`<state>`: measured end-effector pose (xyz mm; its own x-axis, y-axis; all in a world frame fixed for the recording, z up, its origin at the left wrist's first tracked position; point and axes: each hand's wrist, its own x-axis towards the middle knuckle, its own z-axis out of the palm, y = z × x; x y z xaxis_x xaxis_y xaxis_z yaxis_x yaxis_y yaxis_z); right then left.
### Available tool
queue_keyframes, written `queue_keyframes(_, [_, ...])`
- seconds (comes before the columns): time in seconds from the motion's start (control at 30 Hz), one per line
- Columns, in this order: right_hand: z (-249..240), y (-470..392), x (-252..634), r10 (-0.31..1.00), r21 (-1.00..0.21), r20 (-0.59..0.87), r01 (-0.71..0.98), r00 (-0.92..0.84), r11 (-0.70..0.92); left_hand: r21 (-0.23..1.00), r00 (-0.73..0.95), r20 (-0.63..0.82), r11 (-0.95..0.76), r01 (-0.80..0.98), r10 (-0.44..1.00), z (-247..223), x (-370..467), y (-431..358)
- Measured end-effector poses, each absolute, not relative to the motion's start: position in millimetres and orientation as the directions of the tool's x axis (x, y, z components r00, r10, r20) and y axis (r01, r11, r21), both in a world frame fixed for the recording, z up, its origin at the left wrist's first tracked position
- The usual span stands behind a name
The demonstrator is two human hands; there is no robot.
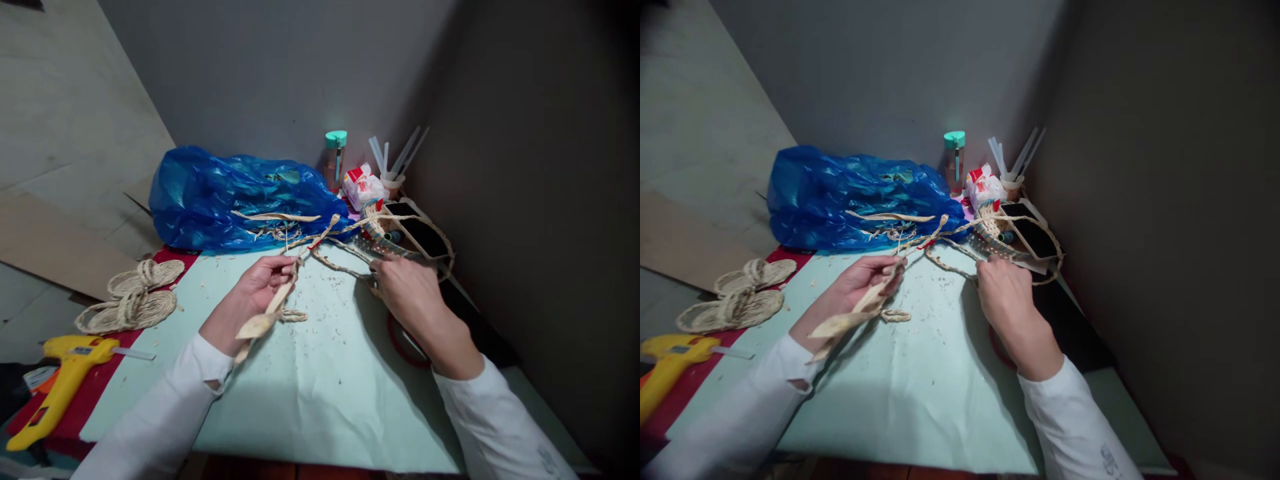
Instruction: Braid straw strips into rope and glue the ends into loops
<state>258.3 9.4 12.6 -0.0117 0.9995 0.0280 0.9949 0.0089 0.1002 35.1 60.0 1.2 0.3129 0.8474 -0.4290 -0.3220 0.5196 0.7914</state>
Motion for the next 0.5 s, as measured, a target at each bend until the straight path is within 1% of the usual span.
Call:
queue_keyframes(0.07, [10, 9, 249, 0.996, 0.070, 0.074, 0.997, -0.040, 0.034, 0.779, 0.364, -0.447, 0.556, -0.290, 0.817, -7, 45, 53])
queue_keyframes(0.17, [4, 8, 233, 0.986, 0.020, 0.137, 0.995, -0.098, 0.096, 0.798, 0.393, -0.430, 0.546, -0.257, 0.813, -20, 61, 43])
queue_keyframes(0.23, [-1, 8, 224, 0.982, -0.013, 0.106, 0.987, -0.158, 0.161, 0.818, 0.370, -0.417, 0.520, -0.246, 0.830, -27, 68, 39])
queue_keyframes(0.3, [-6, 8, 219, 0.976, -0.048, 0.038, 0.975, -0.214, 0.216, 0.834, 0.345, -0.409, 0.500, -0.235, 0.845, -31, 70, 37])
queue_keyframes(0.37, [-10, 8, 218, 0.971, -0.104, -0.004, 0.966, -0.239, 0.237, 0.845, 0.324, -0.405, 0.485, -0.224, 0.855, -32, 70, 37])
queue_keyframes(0.43, [-13, 9, 220, 0.971, -0.170, -0.002, 0.957, -0.240, 0.236, 0.856, 0.304, -0.400, 0.471, -0.214, 0.865, -33, 69, 37])
queue_keyframes(0.5, [-10, 11, 222, 0.969, -0.209, 0.016, 0.947, -0.246, 0.244, 0.865, 0.287, -0.395, 0.459, -0.205, 0.873, -34, 69, 37])
